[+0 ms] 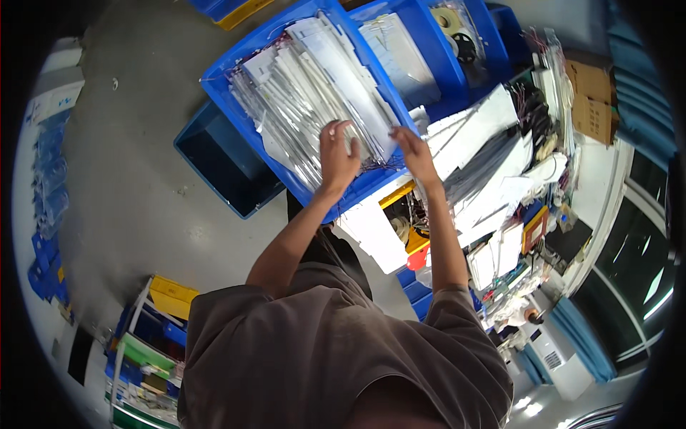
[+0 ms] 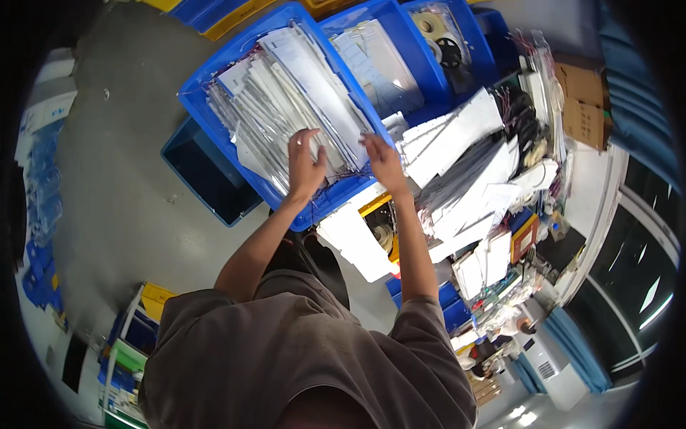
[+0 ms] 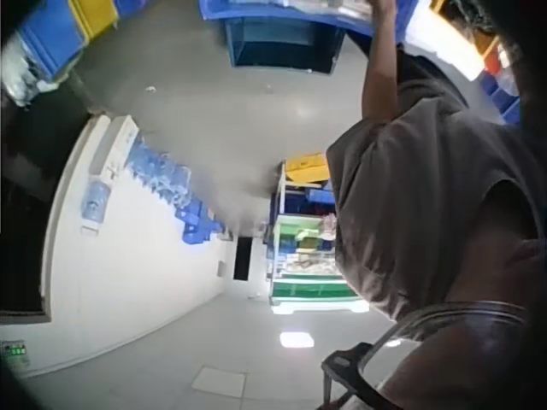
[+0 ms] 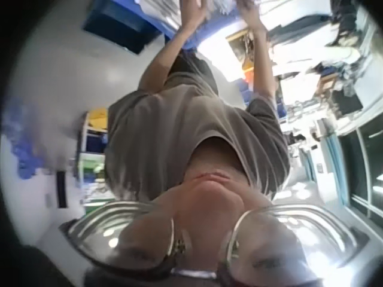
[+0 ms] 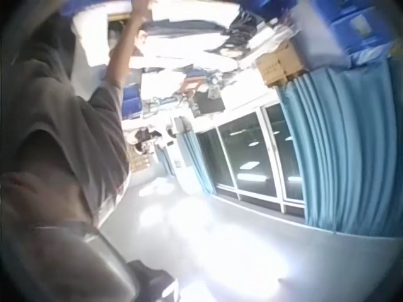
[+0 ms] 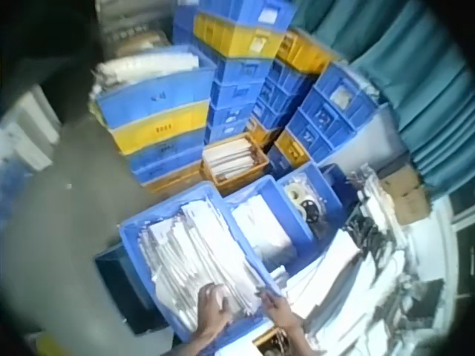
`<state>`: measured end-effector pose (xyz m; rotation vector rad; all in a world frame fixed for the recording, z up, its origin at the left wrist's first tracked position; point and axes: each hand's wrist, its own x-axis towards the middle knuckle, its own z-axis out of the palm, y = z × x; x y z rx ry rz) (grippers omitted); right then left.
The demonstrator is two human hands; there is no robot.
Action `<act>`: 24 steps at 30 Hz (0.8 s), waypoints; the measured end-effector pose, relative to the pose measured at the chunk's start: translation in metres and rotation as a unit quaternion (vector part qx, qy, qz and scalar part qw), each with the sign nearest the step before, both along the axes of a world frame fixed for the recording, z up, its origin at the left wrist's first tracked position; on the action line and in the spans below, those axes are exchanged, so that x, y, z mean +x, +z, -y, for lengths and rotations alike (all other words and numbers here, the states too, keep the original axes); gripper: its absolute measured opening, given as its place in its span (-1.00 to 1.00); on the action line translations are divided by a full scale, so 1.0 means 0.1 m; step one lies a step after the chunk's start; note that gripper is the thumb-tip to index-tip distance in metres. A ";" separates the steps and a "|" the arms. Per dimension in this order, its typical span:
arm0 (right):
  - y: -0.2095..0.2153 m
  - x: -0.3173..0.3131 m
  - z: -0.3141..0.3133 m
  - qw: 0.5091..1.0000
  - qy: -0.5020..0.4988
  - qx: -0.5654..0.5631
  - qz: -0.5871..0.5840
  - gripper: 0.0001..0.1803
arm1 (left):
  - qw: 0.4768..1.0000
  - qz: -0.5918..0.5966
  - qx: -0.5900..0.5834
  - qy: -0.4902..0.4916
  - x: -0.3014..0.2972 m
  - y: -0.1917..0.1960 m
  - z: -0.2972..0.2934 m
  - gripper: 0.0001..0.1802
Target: Organizing and stacking white lighting fixture panels into storage bins.
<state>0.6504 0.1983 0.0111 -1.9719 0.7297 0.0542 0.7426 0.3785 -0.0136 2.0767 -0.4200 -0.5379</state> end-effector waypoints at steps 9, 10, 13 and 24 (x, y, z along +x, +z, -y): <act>0.35 -1.79 -1.21 0.980 -0.152 0.044 -0.119 -0.70 | 0.845 0.467 0.107 -0.237 1.29 -0.75 0.22 -0.50; 0.30 -1.96 -1.35 0.971 -0.189 0.090 -0.119 -0.70 | 0.821 0.490 0.118 -0.268 1.42 -1.06 0.13 -0.52; 0.10 -2.58 -1.83 0.913 -0.323 0.220 -0.113 -0.69 | 0.849 0.398 0.208 -0.279 1.43 -0.88 0.52 -0.60; -0.16 -3.66 -3.26 0.784 -0.526 0.277 -0.180 -0.61 | 0.920 0.153 0.044 -0.357 -0.25 -0.54 2.68 -0.38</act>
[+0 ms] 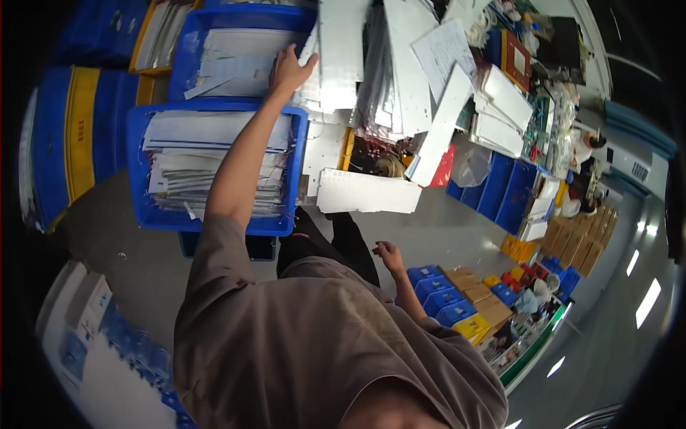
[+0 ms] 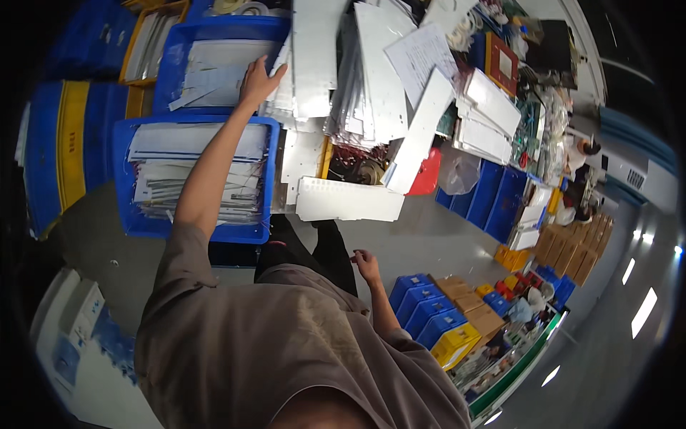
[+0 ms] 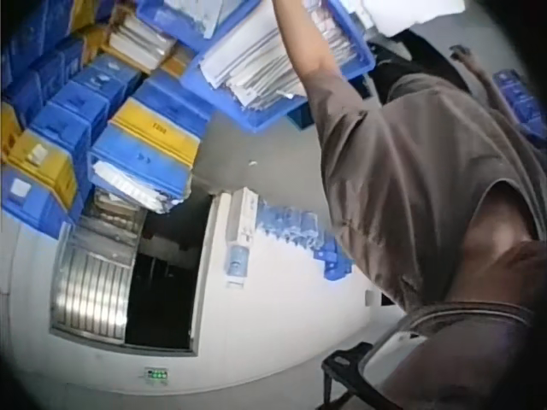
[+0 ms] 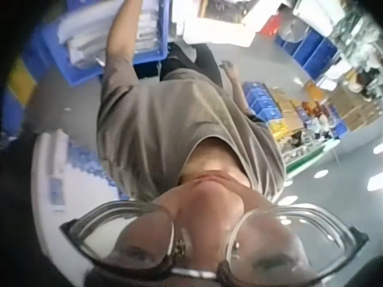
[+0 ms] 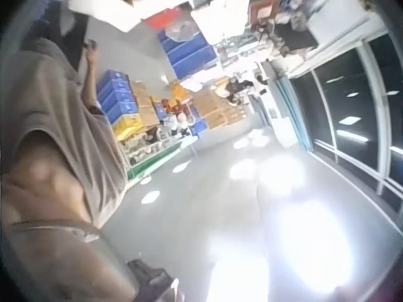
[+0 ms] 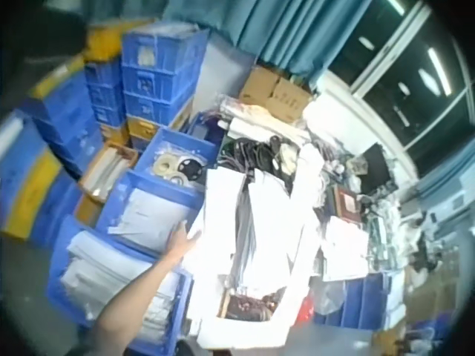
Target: Organizing and stacking white lighting fixture panels into storage bins.
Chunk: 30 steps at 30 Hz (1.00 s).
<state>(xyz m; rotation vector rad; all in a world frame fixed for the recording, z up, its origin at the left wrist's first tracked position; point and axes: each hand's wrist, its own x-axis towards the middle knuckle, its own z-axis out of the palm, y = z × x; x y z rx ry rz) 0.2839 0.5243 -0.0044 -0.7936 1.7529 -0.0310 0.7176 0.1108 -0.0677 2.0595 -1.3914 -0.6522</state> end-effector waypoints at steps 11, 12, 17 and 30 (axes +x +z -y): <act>0.31 0.02 -0.66 0.978 -0.206 0.002 -0.011 -0.61 | 0.943 -0.051 0.329 -0.021 -0.25 -0.33 0.54 -0.18; 0.29 0.01 -0.65 0.979 -0.202 0.002 -0.010 -0.61 | 0.943 -0.041 0.329 -0.015 -0.27 -0.28 0.54 -0.20; 0.22 -0.01 -0.50 0.981 -0.191 -0.020 0.007 -0.62 | 0.945 -0.025 0.327 0.009 -0.30 -0.08 0.53 -0.25; 0.76 0.55 0.89 0.972 -0.143 -0.162 0.090 -0.65 | 0.910 -0.362 0.181 -0.091 0.16 0.38 0.54 -0.40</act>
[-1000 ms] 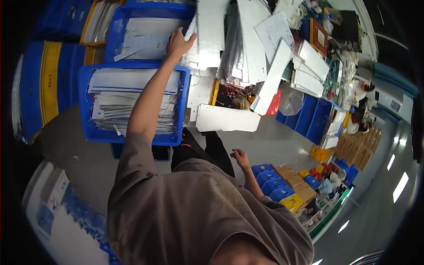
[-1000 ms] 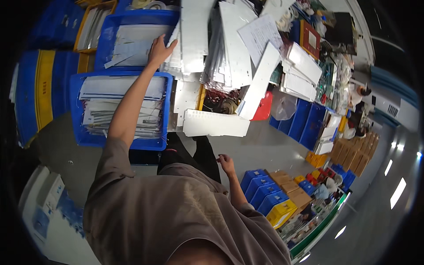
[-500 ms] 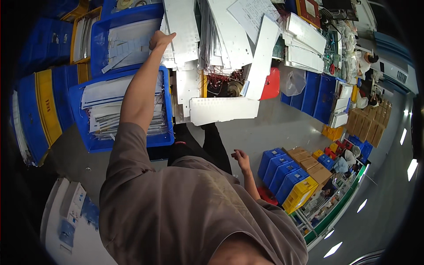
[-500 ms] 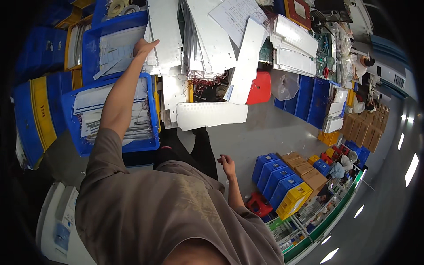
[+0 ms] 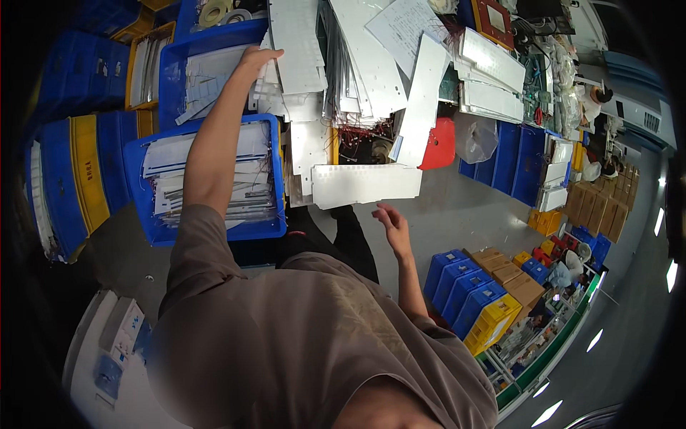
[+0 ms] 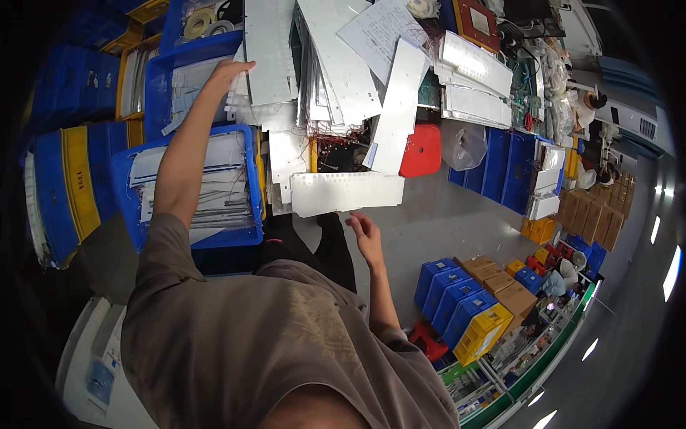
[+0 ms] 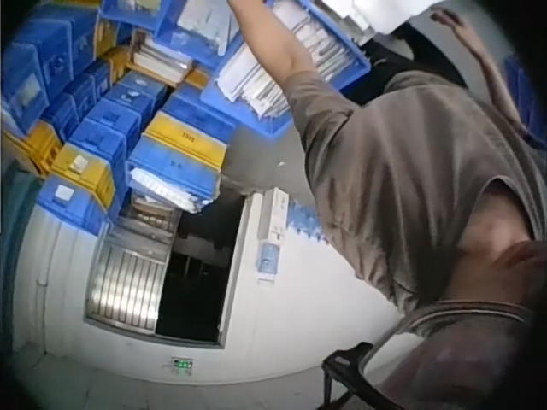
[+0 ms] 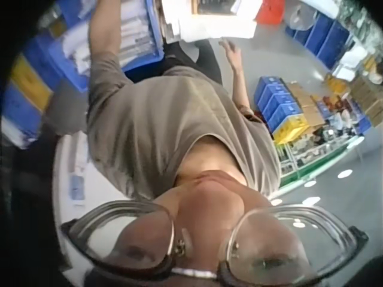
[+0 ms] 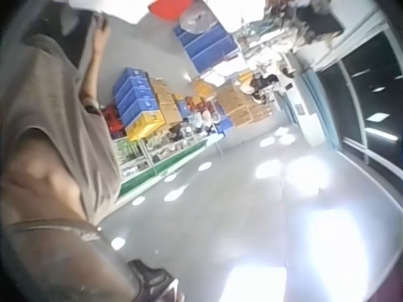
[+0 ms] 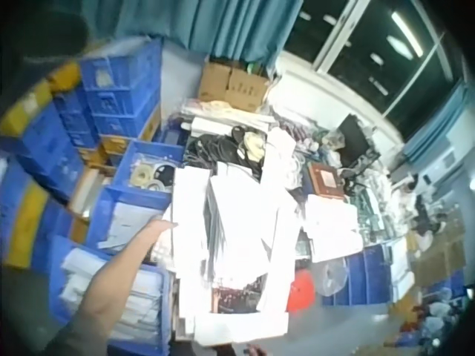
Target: Organizing and stacking white lighting fixture panels into storage bins.
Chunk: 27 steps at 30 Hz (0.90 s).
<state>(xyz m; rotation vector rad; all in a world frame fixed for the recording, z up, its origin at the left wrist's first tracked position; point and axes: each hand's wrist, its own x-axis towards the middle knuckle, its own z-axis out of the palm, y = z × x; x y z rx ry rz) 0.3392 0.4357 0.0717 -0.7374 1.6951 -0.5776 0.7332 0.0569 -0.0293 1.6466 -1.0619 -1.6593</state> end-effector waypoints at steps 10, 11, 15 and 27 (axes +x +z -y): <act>0.35 1.18 2.02 0.936 0.015 0.006 0.351 -0.29 | 0.998 -0.026 -0.006 0.052 0.40 1.43 -0.42 -0.37; 0.32 1.33 2.20 0.905 0.014 0.017 0.424 -0.25 | 0.997 -0.030 -0.017 0.067 0.41 1.59 -0.59 -0.35; 0.35 2.03 2.35 0.800 -0.027 0.068 0.595 -0.31 | 0.991 -0.045 -0.035 0.121 0.74 2.04 -1.51 -0.25; -0.29 2.91 1.40 0.909 -0.037 0.083 0.407 -0.60 | 0.991 -0.024 0.057 0.120 1.19 1.01 -3.30 -0.28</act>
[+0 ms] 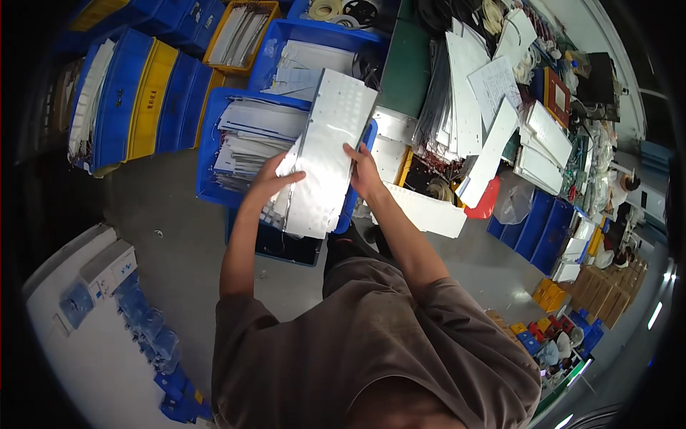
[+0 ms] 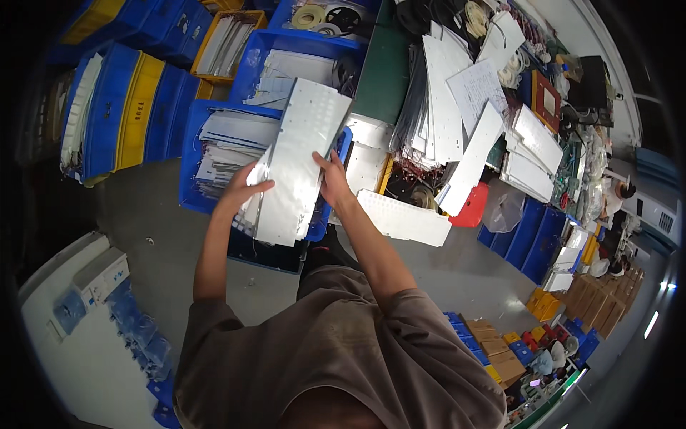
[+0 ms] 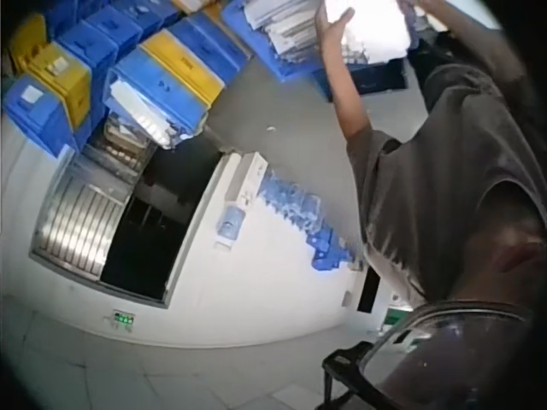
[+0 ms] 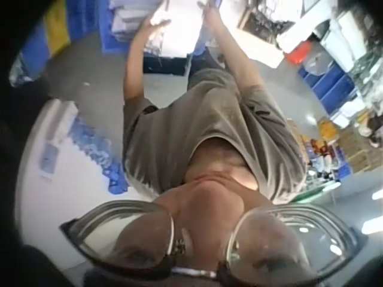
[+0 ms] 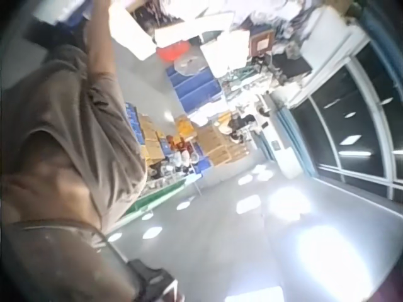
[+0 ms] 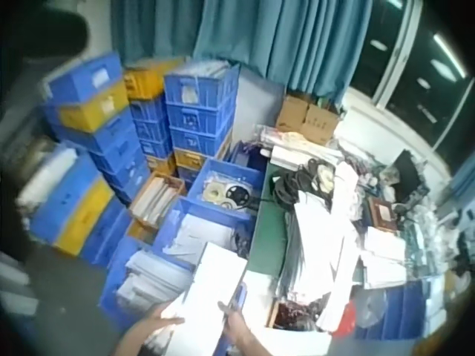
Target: Organizing and stacking white lighting fixture panels into storage bins.
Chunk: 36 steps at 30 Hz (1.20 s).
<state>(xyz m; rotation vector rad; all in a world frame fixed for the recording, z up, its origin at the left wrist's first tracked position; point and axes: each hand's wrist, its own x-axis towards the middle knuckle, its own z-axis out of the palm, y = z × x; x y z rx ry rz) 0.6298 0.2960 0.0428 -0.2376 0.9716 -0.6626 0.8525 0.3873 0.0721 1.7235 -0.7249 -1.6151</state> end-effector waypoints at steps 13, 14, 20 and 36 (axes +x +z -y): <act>0.06 0.12 -0.29 0.997 0.071 0.012 -0.012 -0.47 | 0.997 0.014 -0.068 0.015 0.00 -0.11 -0.72 -0.28; 0.07 0.21 -0.31 0.997 0.080 0.013 -0.007 -0.45 | 0.997 0.011 -0.066 0.024 0.09 -0.05 -0.76 -0.29; 0.39 1.15 -0.39 0.984 0.170 0.004 0.050 -0.32 | 0.995 0.032 -0.037 0.088 0.95 0.25 -1.12 -0.35; -0.43 1.90 -0.36 0.892 0.449 -0.045 -0.032 -0.45 | 0.985 0.114 0.067 0.108 2.32 -1.04 -1.84 -0.41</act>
